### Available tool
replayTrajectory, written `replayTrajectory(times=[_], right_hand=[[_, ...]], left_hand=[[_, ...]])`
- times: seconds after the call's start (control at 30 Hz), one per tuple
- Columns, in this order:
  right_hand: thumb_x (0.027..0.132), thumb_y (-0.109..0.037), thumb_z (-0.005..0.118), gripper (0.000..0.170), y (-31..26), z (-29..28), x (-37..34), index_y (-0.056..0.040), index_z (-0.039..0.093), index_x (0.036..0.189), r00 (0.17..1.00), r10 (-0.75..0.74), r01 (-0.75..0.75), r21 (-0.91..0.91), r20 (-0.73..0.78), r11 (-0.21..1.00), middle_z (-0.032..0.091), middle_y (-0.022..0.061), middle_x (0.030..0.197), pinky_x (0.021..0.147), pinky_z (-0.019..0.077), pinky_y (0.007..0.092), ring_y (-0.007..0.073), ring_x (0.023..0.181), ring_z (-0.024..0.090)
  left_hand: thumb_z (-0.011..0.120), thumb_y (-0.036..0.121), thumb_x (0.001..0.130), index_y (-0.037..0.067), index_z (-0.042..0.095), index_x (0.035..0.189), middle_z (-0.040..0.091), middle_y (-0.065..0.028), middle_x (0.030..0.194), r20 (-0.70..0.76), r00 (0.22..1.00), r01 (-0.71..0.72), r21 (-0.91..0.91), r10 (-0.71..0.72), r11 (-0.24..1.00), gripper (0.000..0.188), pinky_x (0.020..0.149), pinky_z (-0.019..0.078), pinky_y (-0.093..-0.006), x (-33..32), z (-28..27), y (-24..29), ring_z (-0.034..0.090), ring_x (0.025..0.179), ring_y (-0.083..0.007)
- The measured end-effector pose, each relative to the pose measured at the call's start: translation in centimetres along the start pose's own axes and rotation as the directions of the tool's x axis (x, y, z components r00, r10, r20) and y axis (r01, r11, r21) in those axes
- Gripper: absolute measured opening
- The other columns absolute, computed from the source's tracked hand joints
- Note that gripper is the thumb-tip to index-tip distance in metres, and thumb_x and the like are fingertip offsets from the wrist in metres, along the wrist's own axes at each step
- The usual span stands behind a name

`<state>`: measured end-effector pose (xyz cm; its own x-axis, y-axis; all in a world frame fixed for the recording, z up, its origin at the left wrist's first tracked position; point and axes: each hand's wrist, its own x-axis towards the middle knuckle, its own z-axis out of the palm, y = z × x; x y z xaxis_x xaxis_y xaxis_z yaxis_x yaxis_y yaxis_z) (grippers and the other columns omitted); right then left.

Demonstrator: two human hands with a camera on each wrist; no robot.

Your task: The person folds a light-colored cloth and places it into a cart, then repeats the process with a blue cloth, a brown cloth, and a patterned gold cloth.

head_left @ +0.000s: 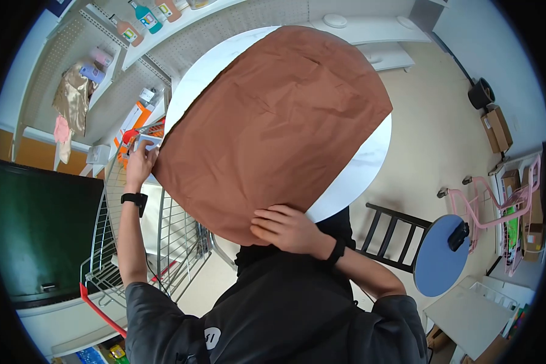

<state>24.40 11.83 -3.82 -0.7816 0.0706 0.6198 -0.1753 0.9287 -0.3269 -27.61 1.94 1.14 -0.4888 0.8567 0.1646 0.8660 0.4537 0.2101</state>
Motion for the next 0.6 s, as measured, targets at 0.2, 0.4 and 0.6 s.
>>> replayTrajectory(times=[0.2,0.4,0.6], right_hand=[[0.089,0.008,0.064,0.037,3.4,-8.6,-1.9,-0.0020,0.078,0.121,0.798,0.602,-0.530,0.443,-0.027,0.723,0.082,0.0121,0.101,0.088,0.0626,0.0391,0.0306,0.096,0.080],[0.090,0.020,0.053,0.043,5.3,-15.0,-6.1,0.0029,0.077,0.120,0.548,0.832,-0.690,0.605,0.080,0.397,0.081,0.0124,0.103,0.091,0.0593,0.0313,0.0242,0.099,0.079],[0.070,0.024,0.057,0.051,6.1,-16.0,-9.6,0.0014,0.082,0.108,0.649,0.759,-0.642,0.499,-0.050,0.582,0.082,0.0130,0.104,0.100,0.0582,0.0397,0.0319,0.112,0.076]], left_hand=[[0.057,0.007,0.109,0.003,0.069,0.115,0.073,-0.0161,0.085,-0.045,0.997,-0.065,-0.068,0.062,0.996,0.014,0.075,0.0568,-0.0419,-2.8,-4.3,6.1,0.075,0.081,-0.0317],[0.059,-0.013,0.080,0.014,0.061,0.152,0.054,-0.0097,0.165,0.182,0.794,-0.605,0.134,0.581,0.785,0.077,0.123,0.0448,-0.0490,-6.7,-4.7,16.7,0.050,0.153,-0.0311],[0.058,0.003,0.092,0.016,0.065,0.150,0.054,-0.0027,0.167,0.344,0.668,-0.738,0.191,0.660,0.647,0.059,0.130,0.0392,-0.0459,-9.2,-4.1,18.8,0.047,0.157,-0.0249]])
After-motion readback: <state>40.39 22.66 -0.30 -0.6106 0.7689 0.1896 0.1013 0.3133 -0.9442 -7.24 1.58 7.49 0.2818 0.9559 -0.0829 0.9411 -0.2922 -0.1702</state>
